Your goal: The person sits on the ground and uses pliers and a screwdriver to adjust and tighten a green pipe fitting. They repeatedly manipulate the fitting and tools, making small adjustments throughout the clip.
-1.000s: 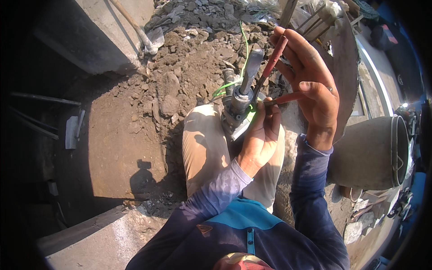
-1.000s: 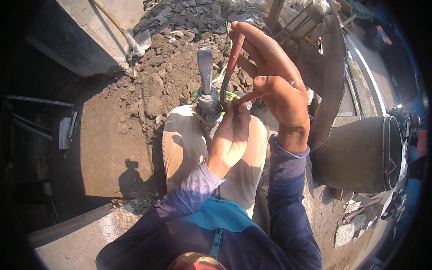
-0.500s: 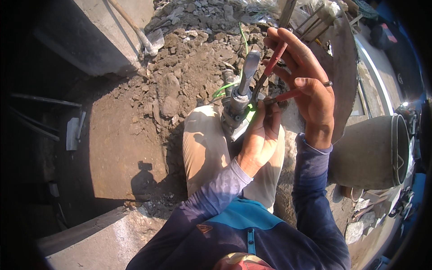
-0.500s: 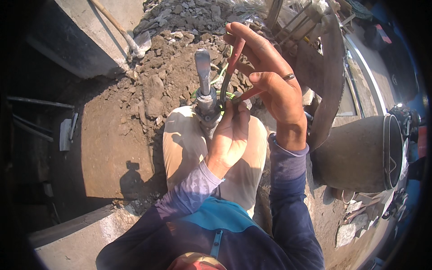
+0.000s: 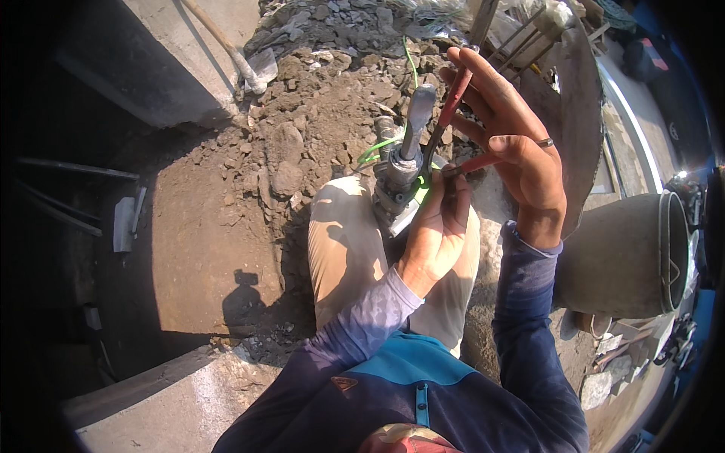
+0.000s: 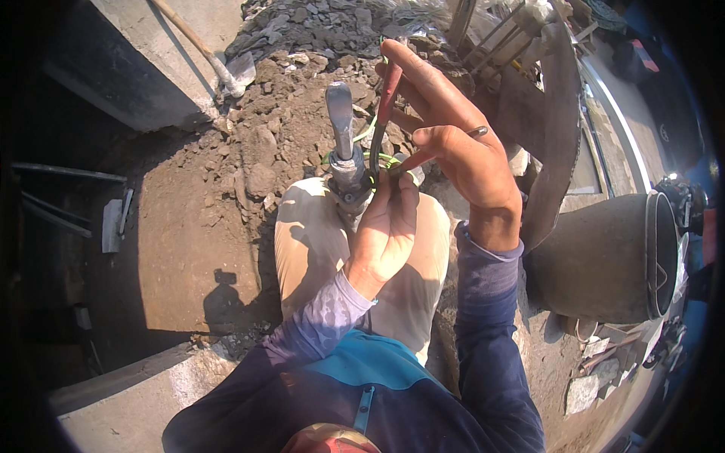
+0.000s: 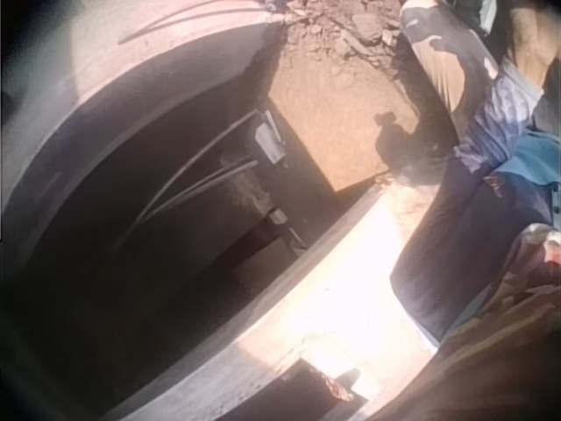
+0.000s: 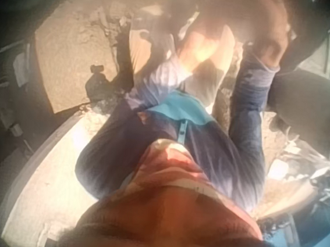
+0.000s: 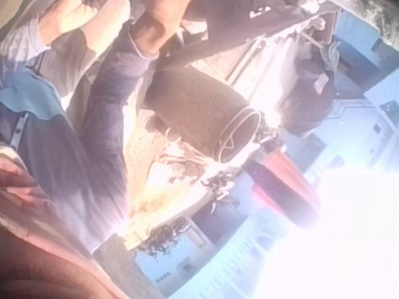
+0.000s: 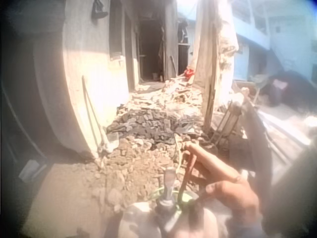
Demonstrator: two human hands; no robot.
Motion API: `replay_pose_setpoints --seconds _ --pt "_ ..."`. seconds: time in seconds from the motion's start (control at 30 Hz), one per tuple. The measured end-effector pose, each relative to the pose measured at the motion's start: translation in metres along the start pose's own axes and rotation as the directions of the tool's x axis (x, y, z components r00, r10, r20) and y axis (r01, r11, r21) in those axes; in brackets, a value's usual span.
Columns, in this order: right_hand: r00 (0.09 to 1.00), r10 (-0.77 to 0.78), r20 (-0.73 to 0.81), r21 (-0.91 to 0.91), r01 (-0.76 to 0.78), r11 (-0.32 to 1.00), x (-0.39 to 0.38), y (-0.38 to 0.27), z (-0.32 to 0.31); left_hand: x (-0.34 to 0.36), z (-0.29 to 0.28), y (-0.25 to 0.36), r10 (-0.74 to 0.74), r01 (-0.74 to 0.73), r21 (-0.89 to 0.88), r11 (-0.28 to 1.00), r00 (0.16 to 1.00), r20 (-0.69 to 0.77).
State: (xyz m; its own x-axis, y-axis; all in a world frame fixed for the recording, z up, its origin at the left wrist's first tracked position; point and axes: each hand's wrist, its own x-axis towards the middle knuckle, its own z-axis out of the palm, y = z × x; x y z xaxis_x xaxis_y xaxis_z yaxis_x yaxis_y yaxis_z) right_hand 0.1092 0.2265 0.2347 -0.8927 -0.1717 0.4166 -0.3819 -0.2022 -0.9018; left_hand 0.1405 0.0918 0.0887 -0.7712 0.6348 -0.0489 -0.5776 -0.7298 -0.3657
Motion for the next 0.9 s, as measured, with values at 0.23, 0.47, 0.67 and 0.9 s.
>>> replay_pose_setpoints --seconds 0.23,0.47,0.67,0.9 --pt "0.999 -0.022 -0.026 0.014 0.022 1.000 0.001 0.001 0.004 0.000 -0.003 0.002 -0.013 0.013 -0.001 1.000 1.000 0.008" --pt "0.976 -0.103 -0.191 0.016 0.108 0.994 0.002 0.014 0.012 0.000 -0.001 -0.002 0.028 -0.026 0.064 0.998 0.999 -0.038" --pt "0.941 -0.184 -0.283 0.017 0.196 0.980 0.005 0.029 0.016 -0.001 0.000 -0.002 0.024 -0.022 0.071 0.997 0.999 -0.032" --pt "0.933 -0.189 -0.305 -0.005 0.197 0.980 0.007 0.029 0.021 -0.003 0.004 -0.003 0.042 -0.039 0.082 0.996 0.998 -0.036"
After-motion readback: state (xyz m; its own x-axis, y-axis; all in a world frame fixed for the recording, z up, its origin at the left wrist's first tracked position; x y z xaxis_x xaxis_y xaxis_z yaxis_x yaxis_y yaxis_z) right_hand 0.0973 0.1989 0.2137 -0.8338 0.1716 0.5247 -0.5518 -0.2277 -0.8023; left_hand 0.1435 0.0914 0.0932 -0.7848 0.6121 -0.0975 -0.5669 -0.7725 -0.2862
